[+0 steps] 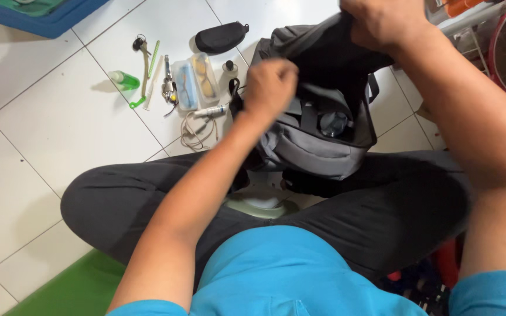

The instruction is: The person sits on a small stool and packs a gray backpack with daily essentials. They place a water bottle, a plastic container, a small bottle, a black pouch, a charger cable, a green bottle, a comb, a straw, a keychain, and a cap into the bag.

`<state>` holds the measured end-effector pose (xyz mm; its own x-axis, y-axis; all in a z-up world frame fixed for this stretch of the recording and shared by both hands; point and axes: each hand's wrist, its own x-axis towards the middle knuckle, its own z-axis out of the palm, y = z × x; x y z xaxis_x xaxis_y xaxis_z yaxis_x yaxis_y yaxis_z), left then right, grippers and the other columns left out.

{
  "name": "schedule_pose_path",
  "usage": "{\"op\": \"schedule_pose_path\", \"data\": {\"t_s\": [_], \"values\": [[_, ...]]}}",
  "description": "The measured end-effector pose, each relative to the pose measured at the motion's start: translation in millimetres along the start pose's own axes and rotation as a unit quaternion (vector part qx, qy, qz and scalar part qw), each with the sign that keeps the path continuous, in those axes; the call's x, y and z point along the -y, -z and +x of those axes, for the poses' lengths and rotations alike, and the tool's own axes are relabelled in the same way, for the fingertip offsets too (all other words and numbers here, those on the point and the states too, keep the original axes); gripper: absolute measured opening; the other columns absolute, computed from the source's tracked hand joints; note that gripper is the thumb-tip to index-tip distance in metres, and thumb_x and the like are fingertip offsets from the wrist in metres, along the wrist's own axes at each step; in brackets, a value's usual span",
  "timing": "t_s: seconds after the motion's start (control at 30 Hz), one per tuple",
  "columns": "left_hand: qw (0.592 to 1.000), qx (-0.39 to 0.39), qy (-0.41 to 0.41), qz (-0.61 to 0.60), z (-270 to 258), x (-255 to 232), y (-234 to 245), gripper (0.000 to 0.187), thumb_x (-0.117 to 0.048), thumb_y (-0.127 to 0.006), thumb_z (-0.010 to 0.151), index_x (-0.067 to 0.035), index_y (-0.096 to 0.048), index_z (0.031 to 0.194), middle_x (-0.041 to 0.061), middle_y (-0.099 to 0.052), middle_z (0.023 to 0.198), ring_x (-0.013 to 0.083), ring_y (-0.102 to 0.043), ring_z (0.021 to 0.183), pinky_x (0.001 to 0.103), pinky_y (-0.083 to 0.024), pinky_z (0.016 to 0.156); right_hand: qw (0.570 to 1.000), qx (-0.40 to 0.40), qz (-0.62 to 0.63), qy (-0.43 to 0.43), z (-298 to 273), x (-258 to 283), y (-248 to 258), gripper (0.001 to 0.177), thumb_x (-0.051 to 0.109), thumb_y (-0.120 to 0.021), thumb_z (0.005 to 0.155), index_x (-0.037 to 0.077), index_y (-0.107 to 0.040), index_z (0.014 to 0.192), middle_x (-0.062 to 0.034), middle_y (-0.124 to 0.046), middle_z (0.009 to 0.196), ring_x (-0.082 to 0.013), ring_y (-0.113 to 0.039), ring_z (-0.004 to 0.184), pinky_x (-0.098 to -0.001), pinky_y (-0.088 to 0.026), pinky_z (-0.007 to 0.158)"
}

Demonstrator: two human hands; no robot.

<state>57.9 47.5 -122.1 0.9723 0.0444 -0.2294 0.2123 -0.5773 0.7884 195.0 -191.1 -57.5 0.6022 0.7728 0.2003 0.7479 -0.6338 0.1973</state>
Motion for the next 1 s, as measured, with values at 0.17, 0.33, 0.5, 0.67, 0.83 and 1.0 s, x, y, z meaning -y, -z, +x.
{"op": "schedule_pose_path", "data": {"t_s": [0.17,0.33,0.5,0.67,0.83,1.0], "values": [[0.981,-0.13,-0.142,-0.03,90.1,94.8,-12.3,0.016,-0.02,-0.068,0.089,-0.006,-0.075,0.093,0.016,-0.073,0.101,0.0359,-0.068,0.101,0.044,-0.055,0.089,0.99,-0.097,0.077,0.067,-40.8,-2.1,47.5,0.016,0.006,-0.076,0.072,0.008,-0.069,0.086,-0.0062,-0.065,0.081,-0.0254,-0.067,0.076,-0.0381,-0.052,0.065],[0.981,0.042,-0.163,-0.101,99.8,132.2,-27.7,0.045,-0.017,-0.067,0.085,-0.005,-0.066,0.128,0.016,-0.069,0.113,0.0361,-0.066,0.105,0.044,-0.051,0.09,0.994,-0.043,0.092,0.044,-67.6,-0.1,74.4,0.018,0.004,-0.077,0.077,0.008,-0.068,0.092,-0.0029,-0.068,0.091,-0.022,-0.068,0.085,-0.034,-0.055,0.072],[0.98,0.071,-0.183,-0.014,76.5,114.9,-12.4,0.026,-0.022,-0.068,0.095,-0.01,-0.074,0.117,0.01,-0.073,0.109,0.0303,-0.069,0.102,0.038,-0.055,0.09,0.995,-0.019,0.093,0.033,-61.4,-4.6,89.2,0.026,-0.001,-0.077,0.064,0.006,-0.068,0.087,-0.0055,-0.069,0.094,-0.0261,-0.069,0.088,-0.0379,-0.057,0.073],[0.979,0.095,-0.178,-0.025,74.7,95.5,-17.2,0.025,-0.028,-0.07,0.096,-0.004,-0.065,0.103,0.013,-0.068,0.104,0.0317,-0.065,0.101,0.041,-0.051,0.087,0.994,-0.013,0.101,0.046,-40.0,-2.6,93.5,0.026,-0.001,-0.077,0.065,0.005,-0.069,0.088,-0.0061,-0.069,0.093,-0.0255,-0.069,0.088,-0.0367,-0.057,0.071],[0.983,0.148,-0.094,-0.051,95.4,110.4,-22.0,0.03,-0.031,-0.074,0.095,-0.004,-0.062,0.09,0.014,-0.069,0.09,0.0282,-0.066,0.086,0.041,-0.052,0.077,0.996,0.063,0.037,0.048,-35.2,-5.3,98.7,0.027,0.006,-0.075,0.06,0.008,-0.071,0.087,-0.0031,-0.069,0.089,-0.0228,-0.07,0.081,-0.0356,-0.058,0.068],[1.0,0.005,-0.015,-0.003,129.0,134.7,-1.6,0.027,-0.025,-0.083,0.084,-0.005,-0.066,0.078,0.012,-0.073,0.078,0.0256,-0.073,0.075,0.038,-0.058,0.073,0.995,0.086,0.031,0.044,-21.8,2.0,111.6,0.025,0.002,-0.072,0.069,0.009,-0.073,0.093,-0.0026,-0.071,0.098,-0.0219,-0.072,0.09,-0.0356,-0.06,0.074]]}}
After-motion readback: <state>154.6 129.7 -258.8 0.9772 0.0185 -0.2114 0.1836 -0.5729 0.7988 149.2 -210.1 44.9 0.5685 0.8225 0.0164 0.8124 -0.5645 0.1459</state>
